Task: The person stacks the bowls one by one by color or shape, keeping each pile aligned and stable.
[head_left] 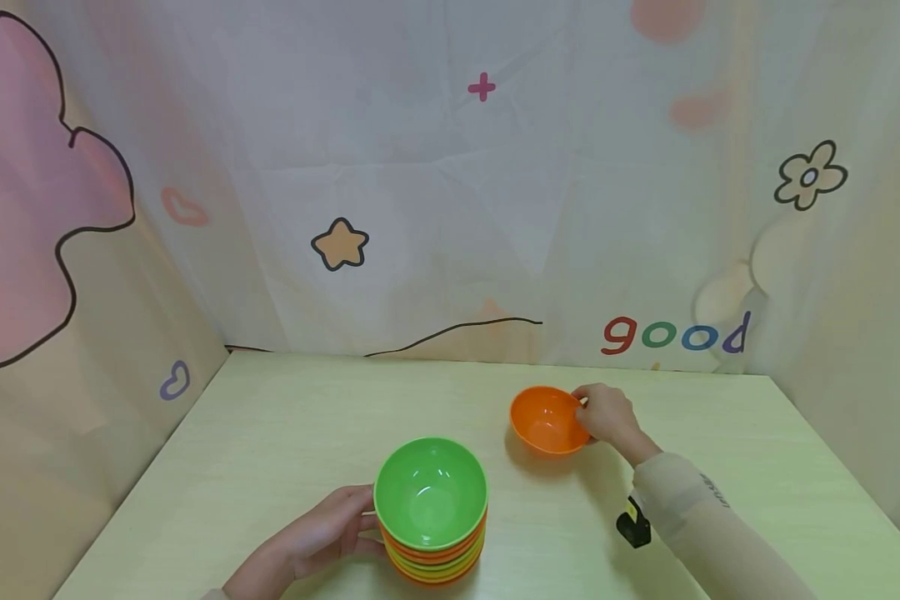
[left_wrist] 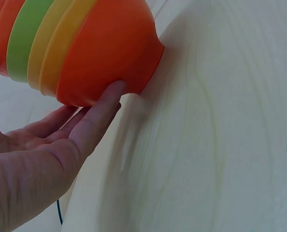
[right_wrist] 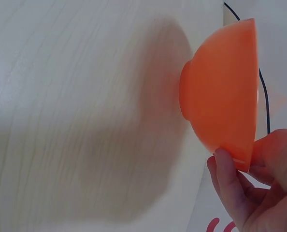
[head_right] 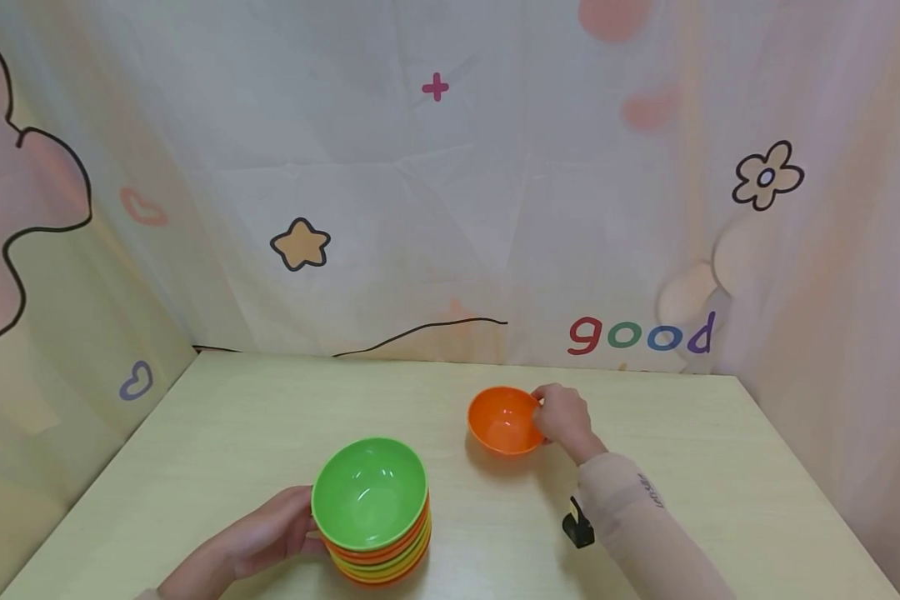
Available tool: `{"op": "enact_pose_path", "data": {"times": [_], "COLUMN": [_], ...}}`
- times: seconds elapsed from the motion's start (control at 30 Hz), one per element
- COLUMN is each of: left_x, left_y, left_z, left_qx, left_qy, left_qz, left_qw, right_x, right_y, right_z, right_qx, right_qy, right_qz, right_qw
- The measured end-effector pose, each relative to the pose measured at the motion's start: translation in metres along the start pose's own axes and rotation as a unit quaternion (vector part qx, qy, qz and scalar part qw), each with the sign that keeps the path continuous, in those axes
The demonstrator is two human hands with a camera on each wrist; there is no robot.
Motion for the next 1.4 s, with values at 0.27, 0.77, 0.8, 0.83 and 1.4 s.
{"op": "enact_pose_path", "data": {"times": [0.27,0.77,0.8,0.83,1.4], "left_x": [0.001,0.001,0.001,0.001,0.001], "left_y": [0.000,0.000,0.000,0.000,0.001], "left_z": [0.000,0.000,0.000,0.000,0.001], "left_qx": [0.001,0.006,0.007,0.007,0.015], "left_qy": [0.002,0.005,0.005,0.006,0.007], "left_qz": [0.000,-0.002,-0.002,-0.001,-0.001], "left_qw": [1.0000,1.0000,1.0000,1.0000,0.9999], "right_x": [0.007,0.033,0.036,0.038,0.083], "right_y": [0.005,0.018,0.020,0.021,0.045], "right_z": [0.008,0.019,0.020,0.021,0.039], "right_qx": [-0.002,0.004,0.005,0.007,0.024], "right_qy": [0.010,0.021,0.023,0.023,0.041], "right_qz": [0.015,0.064,0.068,0.070,0.142], "right_qw": [1.000,0.998,0.997,0.997,0.989]}}
Point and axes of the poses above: each hand's wrist, its own y-axis away from the middle knuckle, its own z-axis out of the back of the hand, x = y × z, the point moved 4 cm from there along -y, towards the middle knuckle, and after that the axes turned 11 degrees about -z, right-handed, at the moved point
